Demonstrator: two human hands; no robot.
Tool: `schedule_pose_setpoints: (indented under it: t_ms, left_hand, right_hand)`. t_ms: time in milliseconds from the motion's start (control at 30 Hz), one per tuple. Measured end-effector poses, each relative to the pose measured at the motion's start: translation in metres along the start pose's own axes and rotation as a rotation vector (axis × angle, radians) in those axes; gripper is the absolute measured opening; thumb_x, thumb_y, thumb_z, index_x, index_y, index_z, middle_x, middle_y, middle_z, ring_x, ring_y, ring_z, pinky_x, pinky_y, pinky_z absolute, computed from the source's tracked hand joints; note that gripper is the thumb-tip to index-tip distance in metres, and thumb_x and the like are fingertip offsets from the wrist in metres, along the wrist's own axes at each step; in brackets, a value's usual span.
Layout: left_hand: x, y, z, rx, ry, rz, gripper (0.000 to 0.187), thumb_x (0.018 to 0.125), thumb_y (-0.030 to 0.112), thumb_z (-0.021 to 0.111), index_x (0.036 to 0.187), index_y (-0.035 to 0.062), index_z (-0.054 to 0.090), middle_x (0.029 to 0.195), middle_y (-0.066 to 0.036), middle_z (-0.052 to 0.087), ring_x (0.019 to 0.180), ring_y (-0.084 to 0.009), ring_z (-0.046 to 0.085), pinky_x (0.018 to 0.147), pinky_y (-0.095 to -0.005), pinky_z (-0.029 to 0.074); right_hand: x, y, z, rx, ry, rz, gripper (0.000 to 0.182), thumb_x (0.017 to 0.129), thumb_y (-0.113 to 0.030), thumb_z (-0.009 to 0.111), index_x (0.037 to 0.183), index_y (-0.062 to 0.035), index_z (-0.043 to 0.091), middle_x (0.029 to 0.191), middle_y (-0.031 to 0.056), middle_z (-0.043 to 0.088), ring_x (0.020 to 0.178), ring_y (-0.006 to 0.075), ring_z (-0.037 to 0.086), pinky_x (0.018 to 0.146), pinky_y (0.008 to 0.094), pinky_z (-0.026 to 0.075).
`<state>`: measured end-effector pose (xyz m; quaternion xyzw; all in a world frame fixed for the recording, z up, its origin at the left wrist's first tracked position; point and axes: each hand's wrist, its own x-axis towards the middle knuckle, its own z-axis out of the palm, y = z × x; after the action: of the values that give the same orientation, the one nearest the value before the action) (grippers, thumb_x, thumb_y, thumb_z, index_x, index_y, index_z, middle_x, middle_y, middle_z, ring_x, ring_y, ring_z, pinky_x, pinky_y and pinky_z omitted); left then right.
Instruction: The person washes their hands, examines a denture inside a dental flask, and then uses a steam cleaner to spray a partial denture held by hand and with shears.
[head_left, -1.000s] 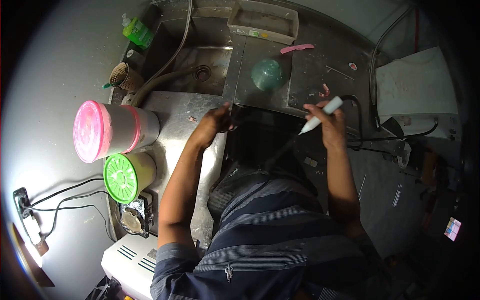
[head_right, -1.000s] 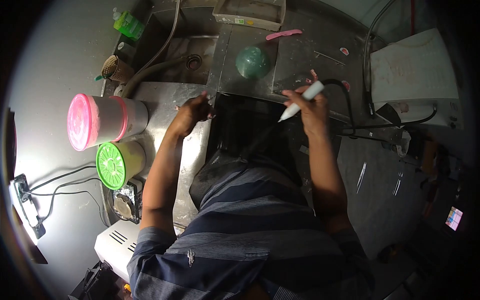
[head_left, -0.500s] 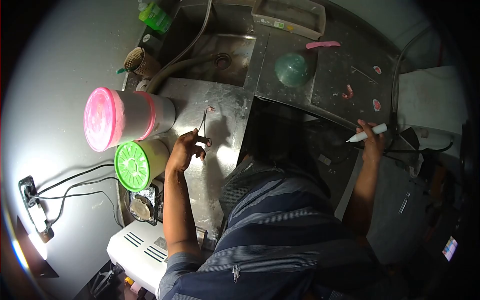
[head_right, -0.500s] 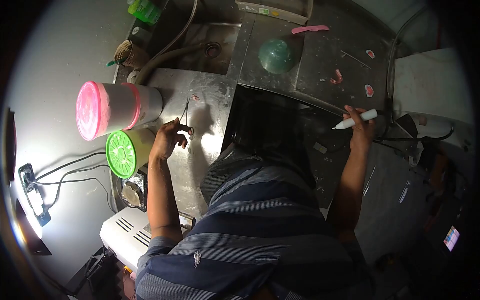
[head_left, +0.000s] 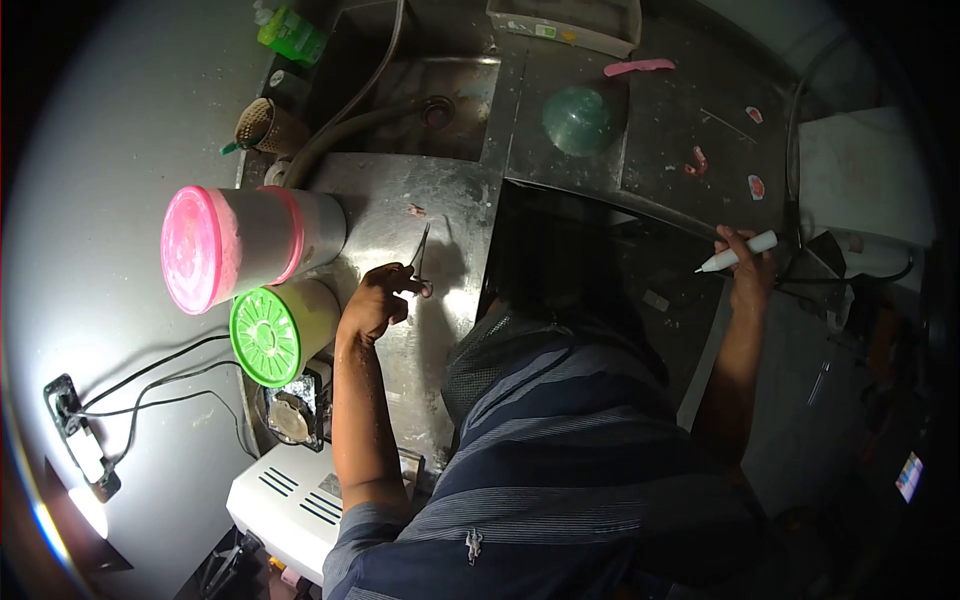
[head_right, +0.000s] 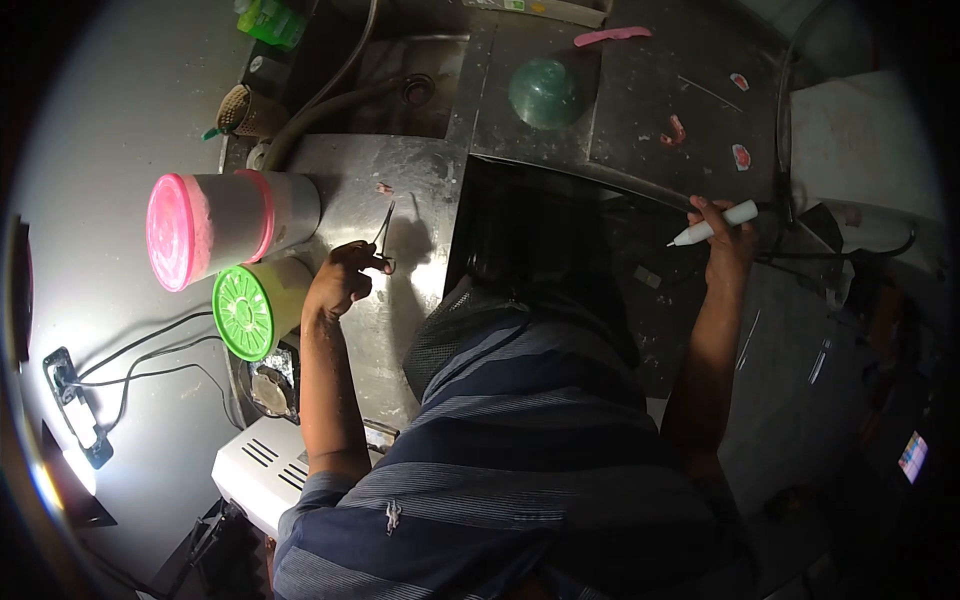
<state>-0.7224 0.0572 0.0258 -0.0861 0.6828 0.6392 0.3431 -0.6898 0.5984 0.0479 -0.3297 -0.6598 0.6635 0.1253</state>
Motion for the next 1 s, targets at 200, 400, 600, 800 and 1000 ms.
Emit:
schedule_pose_setpoints:
  t_ms: [200,400,600,800,1000]
  left_hand:
    - [-0.003,0.004,0.015,0.264,0.264,-0.208,0.029,0.098,0.026,0.052,0.091,-0.0007,0.058,0.08,-0.016,0.064,0.06,-0.0246,0.059,0.056,-0.036,0.043]
    - [-0.015,-0.027,0.018,0.627,0.35,-0.061,0.048,0.101,0.044,0.04,0.086,0.0002,0.054,0.068,-0.011,0.051,0.047,-0.0136,0.043,0.046,-0.0323,0.035]
    - [-0.023,-0.053,0.01,0.049,0.318,-0.084,0.036,0.1,0.036,0.041,0.087,0.0041,0.051,0.074,-0.004,0.05,0.046,-0.0117,0.035,0.044,-0.0275,0.032]
    - [-0.027,-0.054,0.013,-0.338,0.277,-0.212,0.027,0.099,0.032,0.042,0.088,0.0092,0.052,0.082,-0.007,0.057,0.044,-0.0105,0.038,0.038,-0.0243,0.028]
    - [-0.04,-0.046,0.018,-0.644,0.218,-0.213,0.03,0.093,0.036,0.051,0.086,0.007,0.055,0.087,-0.012,0.062,0.052,-0.0197,0.049,0.045,-0.0288,0.038]
  right_hand:
    - [-0.002,0.001,-0.007,-0.004,0.016,0.018,0.027,0.075,-0.009,0.081,0.091,-0.0027,0.059,0.087,0.0144,0.07,0.073,0.0184,0.067,0.071,0.0325,0.055]
    - [0.0,0.006,-0.011,0.004,0.03,0.015,0.027,0.075,-0.008,0.08,0.09,-0.0033,0.058,0.087,0.0145,0.07,0.072,0.0183,0.067,0.07,0.0313,0.054]
    - [0.0,0.012,-0.008,0.156,-0.034,0.108,0.022,0.081,-0.009,0.075,0.096,0.0001,0.062,0.097,0.0154,0.07,0.082,0.0221,0.068,0.077,0.0337,0.054]
    - [0.003,0.025,0.005,0.242,-0.194,0.128,0.025,0.093,-0.015,0.061,0.114,-0.0015,0.066,0.115,0.0163,0.066,0.101,0.0242,0.065,0.09,0.0358,0.049]
    - [-0.004,0.014,0.016,0.239,-0.133,0.159,0.023,0.085,-0.012,0.072,0.101,0.002,0.063,0.098,0.0177,0.069,0.088,0.0256,0.069,0.08,0.0362,0.054]
